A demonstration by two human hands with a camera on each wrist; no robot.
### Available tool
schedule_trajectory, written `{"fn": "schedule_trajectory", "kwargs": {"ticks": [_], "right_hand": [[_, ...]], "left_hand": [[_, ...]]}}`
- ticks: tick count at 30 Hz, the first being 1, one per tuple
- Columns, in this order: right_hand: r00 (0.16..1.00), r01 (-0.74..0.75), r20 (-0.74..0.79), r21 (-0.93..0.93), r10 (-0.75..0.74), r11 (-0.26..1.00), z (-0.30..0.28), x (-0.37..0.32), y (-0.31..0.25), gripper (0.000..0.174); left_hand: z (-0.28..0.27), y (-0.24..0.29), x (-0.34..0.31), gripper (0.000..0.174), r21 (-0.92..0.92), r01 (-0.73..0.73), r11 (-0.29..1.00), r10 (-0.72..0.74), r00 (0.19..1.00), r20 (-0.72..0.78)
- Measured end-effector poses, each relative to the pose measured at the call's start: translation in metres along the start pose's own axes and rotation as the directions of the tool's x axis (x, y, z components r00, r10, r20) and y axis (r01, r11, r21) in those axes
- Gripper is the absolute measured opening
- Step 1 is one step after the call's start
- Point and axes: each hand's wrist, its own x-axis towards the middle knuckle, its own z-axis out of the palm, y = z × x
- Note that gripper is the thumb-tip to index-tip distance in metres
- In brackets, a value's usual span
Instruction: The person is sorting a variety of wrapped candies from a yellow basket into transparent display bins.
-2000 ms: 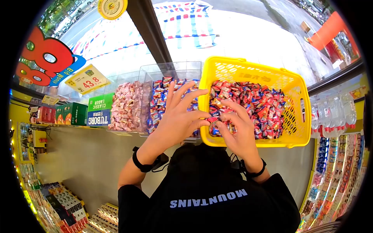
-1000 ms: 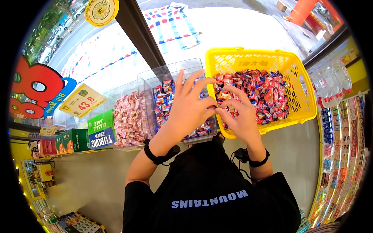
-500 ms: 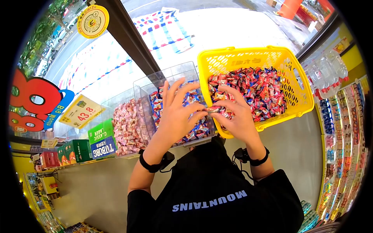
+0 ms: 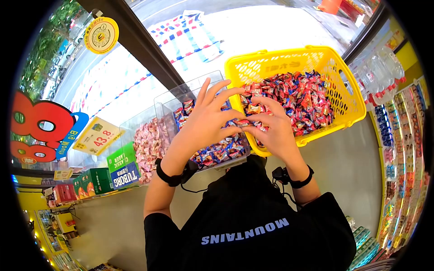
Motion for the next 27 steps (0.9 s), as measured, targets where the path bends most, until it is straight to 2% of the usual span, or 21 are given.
{"fn": "schedule_trajectory", "kwargs": {"ticks": [9, 15, 18, 22, 27], "right_hand": [[0.995, 0.061, -0.074, -0.113, -0.069, 0.992, 0.001, -0.003, -0.001, 0.031], [0.996, 0.088, 0.001, -0.108, -0.088, 0.99, -0.001, -0.002, 0.0, 0.04], [0.996, 0.082, 0.023, -0.083, -0.081, 0.993, 0.0, 0.0, -0.004, 0.045], [0.997, 0.019, 0.078, -0.101, -0.011, 0.995, -0.001, -0.001, -0.005, 0.044], [0.996, 0.054, 0.069, -0.09, -0.048, 0.994, 0.002, 0.001, -0.002, 0.041]], "left_hand": [[0.007, -0.01, 0.011, 0.033, -0.031, -0.026, 0.999, 0.027, 0.999, 0.023], [-0.007, -0.015, 0.011, 0.023, 0.014, 0.006, 1.0, -0.006, 1.0, 0.027], [-0.024, -0.033, 0.005, 0.017, 0.16, 0.09, 0.983, -0.083, 0.995, -0.054], [-0.018, -0.07, -0.006, 0.016, 0.38, 0.282, 0.881, -0.281, 0.958, -0.059], [0.016, -0.096, -0.012, 0.015, 0.59, 0.175, 0.788, -0.268, 0.961, 0.074]]}}
